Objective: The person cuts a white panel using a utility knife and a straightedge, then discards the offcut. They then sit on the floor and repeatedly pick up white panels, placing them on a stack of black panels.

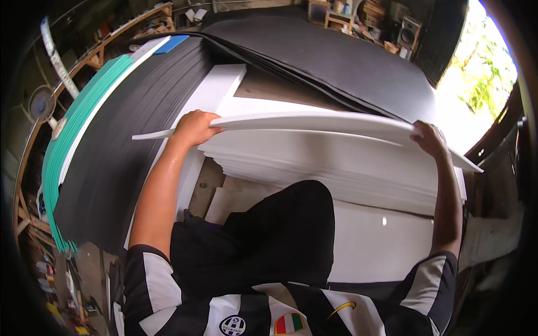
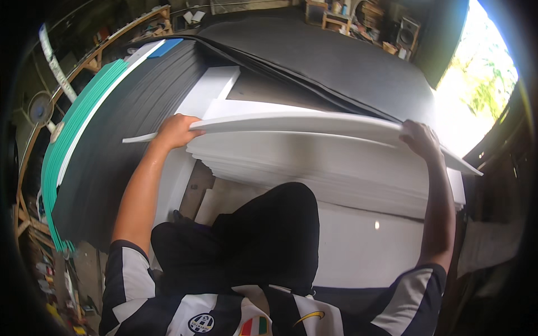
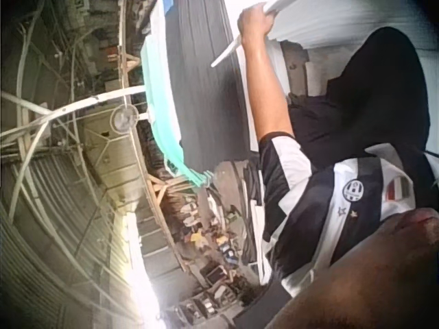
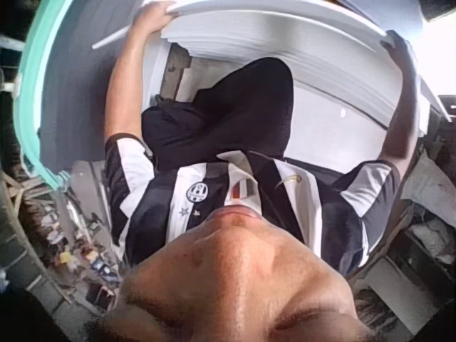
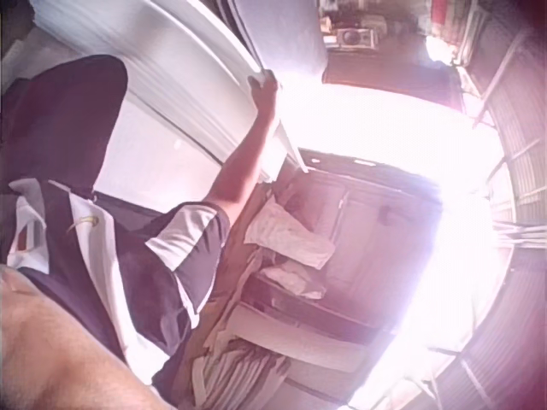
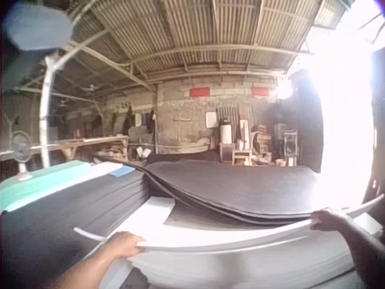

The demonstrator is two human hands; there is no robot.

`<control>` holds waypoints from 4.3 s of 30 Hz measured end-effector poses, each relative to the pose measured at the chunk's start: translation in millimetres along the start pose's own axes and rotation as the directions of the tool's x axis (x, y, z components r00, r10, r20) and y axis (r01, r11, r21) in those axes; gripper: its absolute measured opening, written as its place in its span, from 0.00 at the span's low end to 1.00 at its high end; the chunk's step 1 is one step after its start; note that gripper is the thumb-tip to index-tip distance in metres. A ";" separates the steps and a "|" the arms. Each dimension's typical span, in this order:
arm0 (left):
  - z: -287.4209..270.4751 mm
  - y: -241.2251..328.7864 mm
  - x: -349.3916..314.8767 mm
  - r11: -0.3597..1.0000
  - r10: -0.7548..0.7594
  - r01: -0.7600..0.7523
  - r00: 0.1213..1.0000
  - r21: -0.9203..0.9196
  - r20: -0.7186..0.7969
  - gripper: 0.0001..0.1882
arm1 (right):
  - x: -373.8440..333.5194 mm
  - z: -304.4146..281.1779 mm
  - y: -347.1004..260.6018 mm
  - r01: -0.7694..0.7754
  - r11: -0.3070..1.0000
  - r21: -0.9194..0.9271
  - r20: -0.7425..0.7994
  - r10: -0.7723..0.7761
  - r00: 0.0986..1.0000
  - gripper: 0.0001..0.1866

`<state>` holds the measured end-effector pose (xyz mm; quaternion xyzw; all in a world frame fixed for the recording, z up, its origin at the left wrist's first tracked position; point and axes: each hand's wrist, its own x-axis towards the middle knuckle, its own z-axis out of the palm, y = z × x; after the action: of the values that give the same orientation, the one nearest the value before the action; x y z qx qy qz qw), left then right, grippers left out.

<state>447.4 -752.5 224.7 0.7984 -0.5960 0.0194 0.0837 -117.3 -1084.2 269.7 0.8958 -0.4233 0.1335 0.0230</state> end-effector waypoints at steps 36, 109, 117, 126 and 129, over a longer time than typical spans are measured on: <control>82.7 -29.5 -537.9 0.410 -0.848 0.912 0.380 -0.004 -0.369 0.32 | 189.1 283.9 -638.3 0.922 0.386 -0.038 -0.294 -0.886 0.359 0.24; 220.4 -162.4 -384.4 0.287 -0.908 0.897 0.367 -0.336 0.203 0.34 | -3.0 348.4 -657.0 0.841 0.495 0.219 0.229 -0.864 0.449 0.41; 184.4 -89.3 -173.1 0.791 -0.538 0.465 0.838 -0.398 -0.090 0.31 | 64.5 279.3 -417.0 0.469 0.880 0.078 0.268 -0.472 0.840 0.51; 204.9 58.4 -14.7 0.975 0.003 -0.024 0.996 -0.219 -0.094 0.39 | 27.7 241.8 -182.1 0.241 0.970 -0.001 0.323 -0.228 0.919 0.55; 207.4 99.8 23.0 0.972 0.100 -0.107 0.994 -0.209 -0.042 0.40 | 26.8 246.2 -172.0 0.327 0.943 0.059 0.289 -0.329 0.899 0.50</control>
<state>344.5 -834.3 34.4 0.7524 -0.6341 -0.0274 0.1762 84.6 -1032.2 51.9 0.9641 -0.2645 -0.0053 -0.0220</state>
